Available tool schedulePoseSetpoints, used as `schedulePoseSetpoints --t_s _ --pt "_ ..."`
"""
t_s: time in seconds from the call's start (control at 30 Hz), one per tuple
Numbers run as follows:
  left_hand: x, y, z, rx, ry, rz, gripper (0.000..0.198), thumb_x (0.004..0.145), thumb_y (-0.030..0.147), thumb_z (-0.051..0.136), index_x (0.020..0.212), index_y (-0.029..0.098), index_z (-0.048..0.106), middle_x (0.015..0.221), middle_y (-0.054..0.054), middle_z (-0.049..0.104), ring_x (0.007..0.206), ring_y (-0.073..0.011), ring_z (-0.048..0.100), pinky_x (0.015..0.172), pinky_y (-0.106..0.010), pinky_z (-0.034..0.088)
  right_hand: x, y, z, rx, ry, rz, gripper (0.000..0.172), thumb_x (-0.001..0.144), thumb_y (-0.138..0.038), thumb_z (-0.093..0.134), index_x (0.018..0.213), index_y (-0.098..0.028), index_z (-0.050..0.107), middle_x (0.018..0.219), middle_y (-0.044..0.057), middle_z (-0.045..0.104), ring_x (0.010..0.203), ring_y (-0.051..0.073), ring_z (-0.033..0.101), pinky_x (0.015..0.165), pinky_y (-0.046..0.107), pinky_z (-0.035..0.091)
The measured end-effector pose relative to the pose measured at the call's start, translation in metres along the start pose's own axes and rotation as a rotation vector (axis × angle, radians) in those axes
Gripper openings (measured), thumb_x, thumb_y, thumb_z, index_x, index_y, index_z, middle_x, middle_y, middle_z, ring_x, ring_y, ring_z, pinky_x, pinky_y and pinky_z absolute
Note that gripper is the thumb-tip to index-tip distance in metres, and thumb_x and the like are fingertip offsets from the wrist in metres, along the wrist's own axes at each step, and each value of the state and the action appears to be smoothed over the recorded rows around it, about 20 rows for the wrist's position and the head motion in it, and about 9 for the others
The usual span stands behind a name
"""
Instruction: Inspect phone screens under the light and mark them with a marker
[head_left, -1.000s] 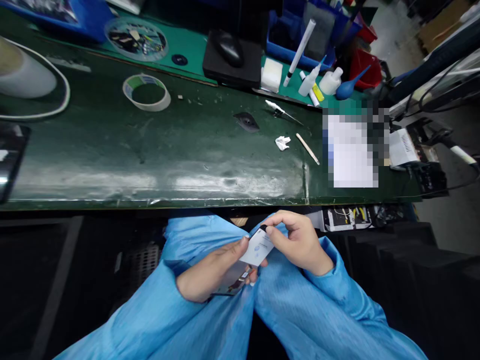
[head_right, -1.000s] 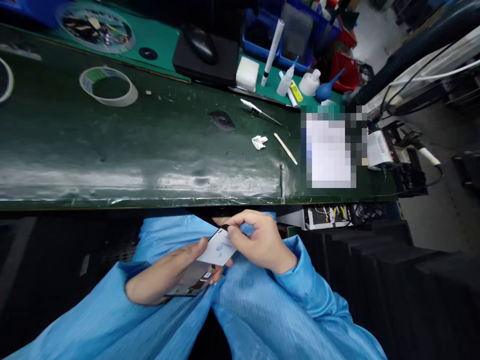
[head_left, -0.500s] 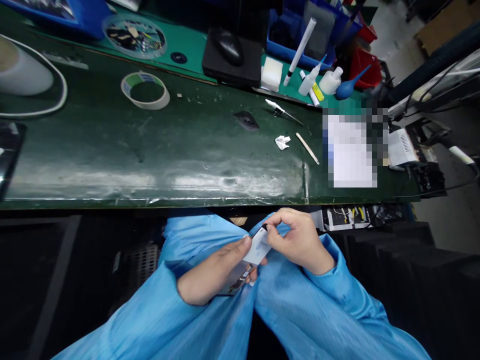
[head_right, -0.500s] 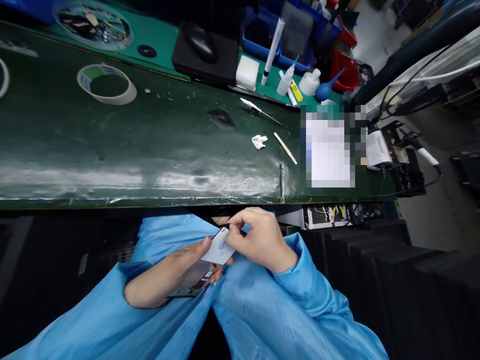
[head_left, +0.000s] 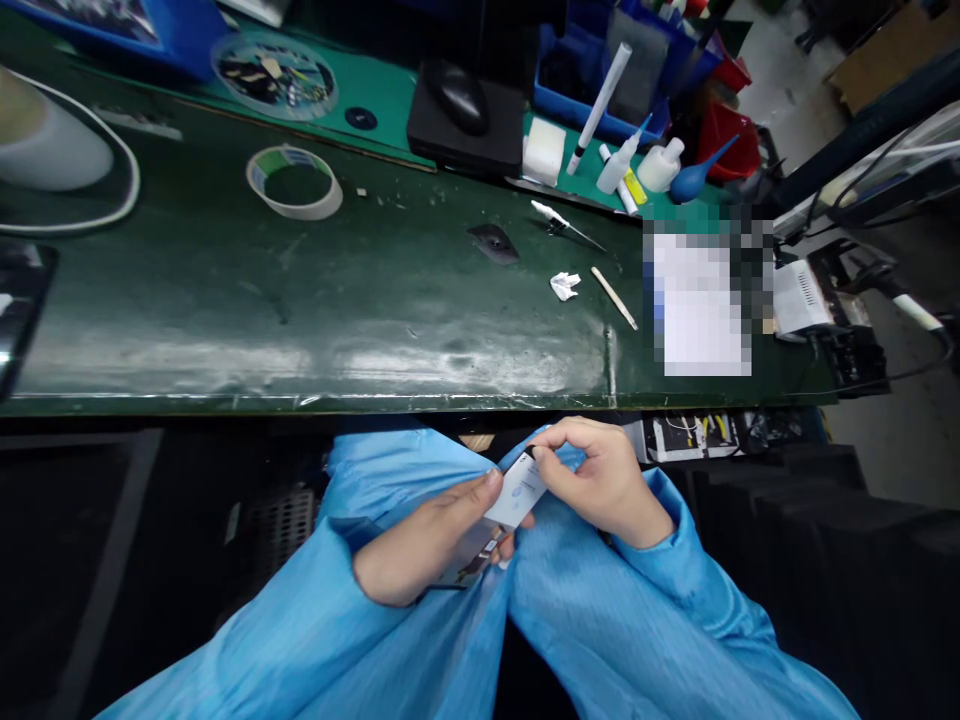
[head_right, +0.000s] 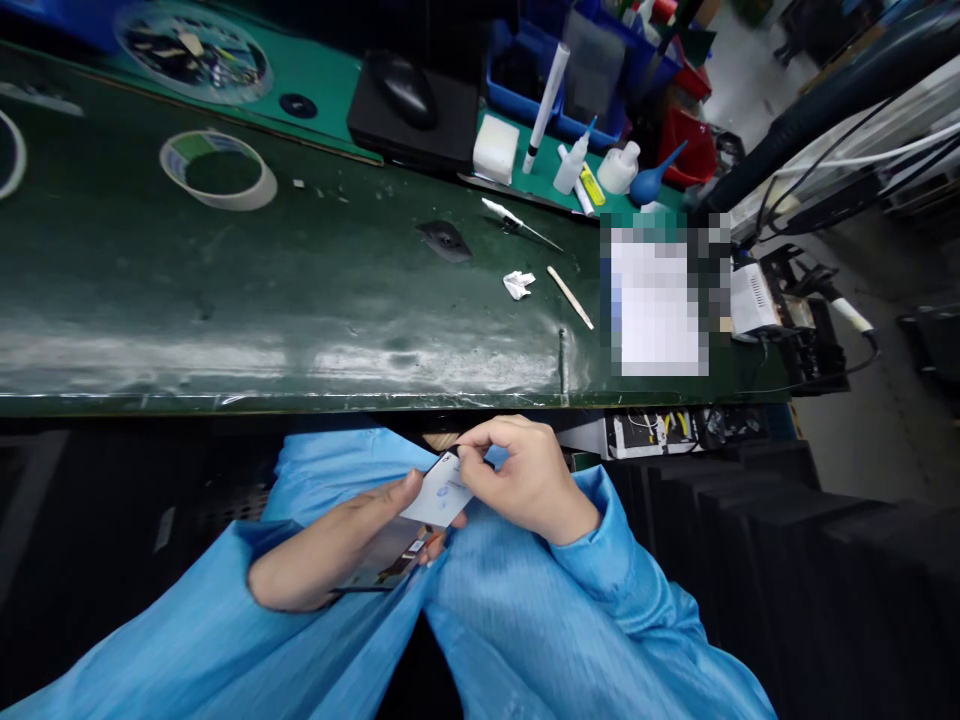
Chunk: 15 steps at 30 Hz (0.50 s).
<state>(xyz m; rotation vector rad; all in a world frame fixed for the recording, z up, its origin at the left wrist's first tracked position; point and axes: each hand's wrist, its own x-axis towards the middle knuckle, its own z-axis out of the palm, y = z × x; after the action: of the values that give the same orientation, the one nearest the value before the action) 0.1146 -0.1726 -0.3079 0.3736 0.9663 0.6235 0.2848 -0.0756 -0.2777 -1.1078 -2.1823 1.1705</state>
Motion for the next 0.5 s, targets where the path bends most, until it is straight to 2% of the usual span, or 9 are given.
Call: schedulePoseSetpoints --t_s 0.17,0.33,0.5 --pt "0.0005 0.0005 0.0011 0.002 0.012 -0.007 0.083 0.064 0.094 0.059 0.086 0.015 0.071 0.064 -0.003 0.064 0.059 -0.0169 0.050 0.060 -0.032 0.037 -0.0008 0.0005 0.0029 -0.036 0.043 -0.032 0.015 0.083 -0.017 0.059 0.072 -0.022 0.068 0.073 0.000 0.076 0.068 0.015 0.070 0.068 0.027 0.056" --pt "-0.0009 0.0020 0.0023 0.011 0.007 -0.017 0.082 0.063 0.095 0.058 0.080 0.016 0.069 0.063 -0.003 0.064 0.057 -0.0159 0.048 0.058 -0.032 0.036 -0.0007 0.0011 0.0069 -0.036 0.069 -0.029 0.014 0.080 -0.017 0.058 0.071 -0.022 0.066 0.072 0.001 0.076 0.067 0.015 0.070 0.066 0.027 0.056" --pt "-0.0017 0.0025 0.0013 0.025 -0.004 0.005 0.079 0.069 0.092 0.056 0.081 0.016 0.070 0.066 -0.003 0.064 0.059 -0.0162 0.049 0.059 -0.032 0.037 -0.0005 0.0016 0.0045 0.009 0.041 -0.010 0.014 0.082 -0.017 0.059 0.073 -0.022 0.069 0.074 0.001 0.077 0.069 0.016 0.071 0.068 0.027 0.056"
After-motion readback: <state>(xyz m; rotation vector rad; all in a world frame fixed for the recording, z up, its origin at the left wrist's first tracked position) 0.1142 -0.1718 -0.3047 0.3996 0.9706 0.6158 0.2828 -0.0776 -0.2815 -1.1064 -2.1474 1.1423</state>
